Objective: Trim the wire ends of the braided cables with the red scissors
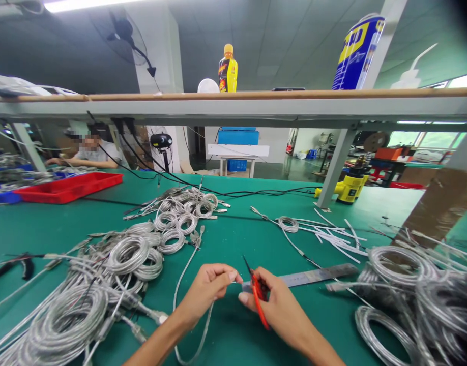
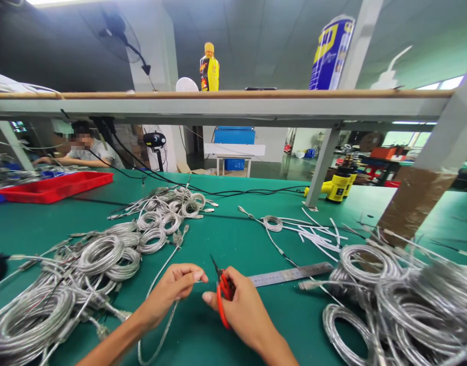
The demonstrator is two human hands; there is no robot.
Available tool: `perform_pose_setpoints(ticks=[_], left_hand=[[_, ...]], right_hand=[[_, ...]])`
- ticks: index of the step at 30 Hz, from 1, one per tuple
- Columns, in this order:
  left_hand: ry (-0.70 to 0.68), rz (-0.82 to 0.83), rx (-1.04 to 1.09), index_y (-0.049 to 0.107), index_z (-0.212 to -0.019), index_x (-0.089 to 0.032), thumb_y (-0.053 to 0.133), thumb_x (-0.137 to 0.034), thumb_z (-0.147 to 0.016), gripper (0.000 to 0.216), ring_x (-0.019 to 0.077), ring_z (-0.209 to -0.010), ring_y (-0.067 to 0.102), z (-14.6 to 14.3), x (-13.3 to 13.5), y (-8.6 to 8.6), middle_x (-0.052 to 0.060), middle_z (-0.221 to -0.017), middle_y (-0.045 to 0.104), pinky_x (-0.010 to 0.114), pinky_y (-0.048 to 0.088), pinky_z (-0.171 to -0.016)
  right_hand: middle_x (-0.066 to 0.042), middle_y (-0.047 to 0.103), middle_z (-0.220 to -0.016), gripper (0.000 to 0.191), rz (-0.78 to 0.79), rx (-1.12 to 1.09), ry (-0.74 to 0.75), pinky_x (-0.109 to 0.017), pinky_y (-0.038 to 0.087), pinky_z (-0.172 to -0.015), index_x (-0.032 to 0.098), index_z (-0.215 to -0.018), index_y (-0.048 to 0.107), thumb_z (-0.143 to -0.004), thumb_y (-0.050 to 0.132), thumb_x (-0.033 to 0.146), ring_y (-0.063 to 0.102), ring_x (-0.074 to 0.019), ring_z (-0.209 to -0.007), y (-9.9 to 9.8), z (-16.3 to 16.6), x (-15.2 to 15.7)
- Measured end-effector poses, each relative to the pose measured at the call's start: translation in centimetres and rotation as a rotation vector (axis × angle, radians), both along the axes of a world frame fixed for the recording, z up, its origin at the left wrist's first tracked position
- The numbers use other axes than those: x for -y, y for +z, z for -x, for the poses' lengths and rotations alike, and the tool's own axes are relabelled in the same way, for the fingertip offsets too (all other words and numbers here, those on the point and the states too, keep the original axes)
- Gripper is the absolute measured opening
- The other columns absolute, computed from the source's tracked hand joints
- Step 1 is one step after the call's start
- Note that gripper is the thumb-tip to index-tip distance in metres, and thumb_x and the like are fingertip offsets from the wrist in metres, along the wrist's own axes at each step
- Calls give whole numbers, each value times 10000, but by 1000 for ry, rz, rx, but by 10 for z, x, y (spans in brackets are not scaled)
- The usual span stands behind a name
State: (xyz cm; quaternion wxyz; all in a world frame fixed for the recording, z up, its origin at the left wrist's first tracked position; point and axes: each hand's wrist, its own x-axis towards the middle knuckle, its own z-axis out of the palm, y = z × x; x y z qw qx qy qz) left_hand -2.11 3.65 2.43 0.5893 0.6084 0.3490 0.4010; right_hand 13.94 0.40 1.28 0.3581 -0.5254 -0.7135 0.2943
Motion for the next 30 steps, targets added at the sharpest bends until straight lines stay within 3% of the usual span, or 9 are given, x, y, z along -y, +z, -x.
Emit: perform_pose_setpoints(ticks=[7, 17, 26, 30], left_hand=[[-51, 13, 43, 623, -638, -103, 547, -314, -680, 228, 31, -366, 173, 1, 0, 1, -82, -385, 285, 194, 90, -373], [-131, 7, 40, 621, -630, -103, 542, -294, -704, 220, 21, -368, 179, 5, -1, 2, -70, -425, 337, 187, 93, -367], [-136, 0, 5, 624, -629, -101, 529, -302, -707, 235, 31, -373, 178, 6, -2, 0, -72, -405, 310, 193, 89, -376], [-148, 17, 3, 627, -620, -102, 531, -298, -702, 233, 31, -371, 171, 7, -1, 0, -72, -401, 308, 197, 83, -379]], right_hand=[[75, 319, -512, 275, -31, 159, -90, -188, 209, -455, 195, -566, 298, -697, 488, 346, 284, -85, -497, 1, 6, 5], [71, 347, -495, 321, -116, 237, -61, -197, 237, -508, 181, -532, 336, -706, 473, 413, 304, -88, -513, 4, 3, 6], [66, 345, -488, 339, -128, 254, -47, -202, 237, -511, 172, -505, 346, -705, 480, 410, 312, -91, -535, 1, 1, 5], [70, 266, -506, 355, -71, 172, -2, -194, 204, -463, 177, -510, 292, -710, 483, 399, 261, -77, -509, 0, 1, 5]])
